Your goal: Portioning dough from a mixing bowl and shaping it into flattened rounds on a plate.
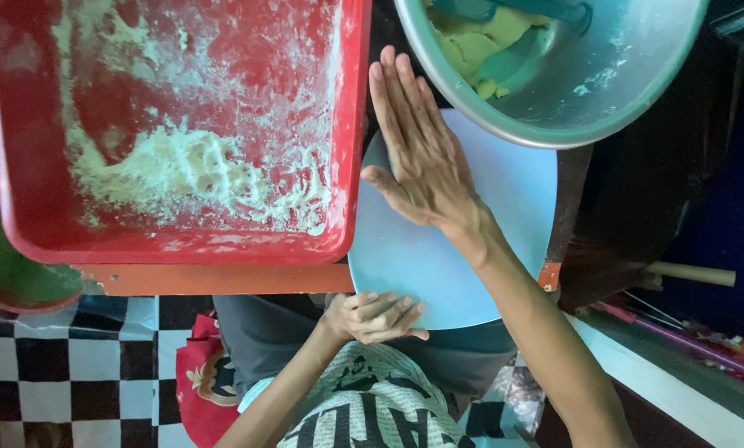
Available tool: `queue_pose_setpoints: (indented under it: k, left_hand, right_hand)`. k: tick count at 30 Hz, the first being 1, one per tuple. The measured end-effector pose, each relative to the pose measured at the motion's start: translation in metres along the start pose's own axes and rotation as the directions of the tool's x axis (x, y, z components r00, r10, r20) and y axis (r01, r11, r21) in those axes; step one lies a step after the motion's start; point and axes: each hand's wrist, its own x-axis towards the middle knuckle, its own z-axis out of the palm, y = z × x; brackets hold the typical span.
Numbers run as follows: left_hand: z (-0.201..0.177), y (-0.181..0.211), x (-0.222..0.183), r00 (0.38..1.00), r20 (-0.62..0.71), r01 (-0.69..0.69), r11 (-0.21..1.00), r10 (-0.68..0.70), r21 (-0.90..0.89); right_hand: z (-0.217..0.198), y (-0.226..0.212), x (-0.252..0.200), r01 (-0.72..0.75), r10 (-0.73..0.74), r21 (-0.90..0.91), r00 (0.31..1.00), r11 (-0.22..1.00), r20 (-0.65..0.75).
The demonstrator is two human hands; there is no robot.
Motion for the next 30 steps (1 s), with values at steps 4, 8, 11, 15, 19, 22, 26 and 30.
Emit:
queue_pose_setpoints:
  k: [4, 8, 11, 15, 19, 22, 26, 30]
  left_hand:
    - [-0.005, 0.003, 0.001, 1.000, 0.018, -0.009, 1.000, 0.009, -0.004]
    - [-0.012, 0.004, 0.000, 0.998, 0.063, -0.015, 0.999, 0.017, -0.029]
    - [-0.020, 0.008, 0.001, 0.994, 0.112, -0.015, 1.000, 0.017, -0.021]
    - [-0.029, 0.012, 0.011, 0.981, 0.195, -0.008, 1.000, 0.011, -0.015]
    - [-0.031, 0.015, 0.000, 0.974, 0.226, -0.009, 1.000, 0.015, -0.028]
    - [-0.036, 0.014, -0.010, 0.953, 0.302, -0.015, 0.998, 0.031, -0.056]
    - [-0.037, 0.019, -0.013, 0.940, 0.340, 0.007, 0.998, 0.016, -0.064]
    - [-0.038, 0.022, 0.010, 0.953, 0.302, -0.002, 1.000, 0.008, -0.020]
  right_hand:
    - [-0.004, -0.008, -0.013, -0.007, 0.008, 0.015, 0.999, 1.000, -0.049]
    - [-0.008, -0.020, -0.033, -0.055, 0.058, 0.041, 0.995, 0.998, -0.084]
    - [-0.013, -0.030, -0.054, -0.083, 0.081, -0.020, 0.992, 0.996, -0.093]
    - [-0.016, -0.043, -0.086, -0.122, 0.112, -0.090, 0.988, 0.988, -0.106]
    - [-0.026, -0.066, -0.131, -0.126, 0.113, -0.105, 0.986, 0.987, -0.121]
    - [-0.044, -0.088, -0.166, -0.114, 0.112, -0.033, 0.992, 0.993, -0.066]
    - [-0.059, -0.108, -0.208, -0.149, 0.149, 0.060, 0.989, 0.987, 0.017]
    - [-0.069, -0.120, -0.236, -0.182, 0.177, 0.122, 0.983, 0.976, 0.050]
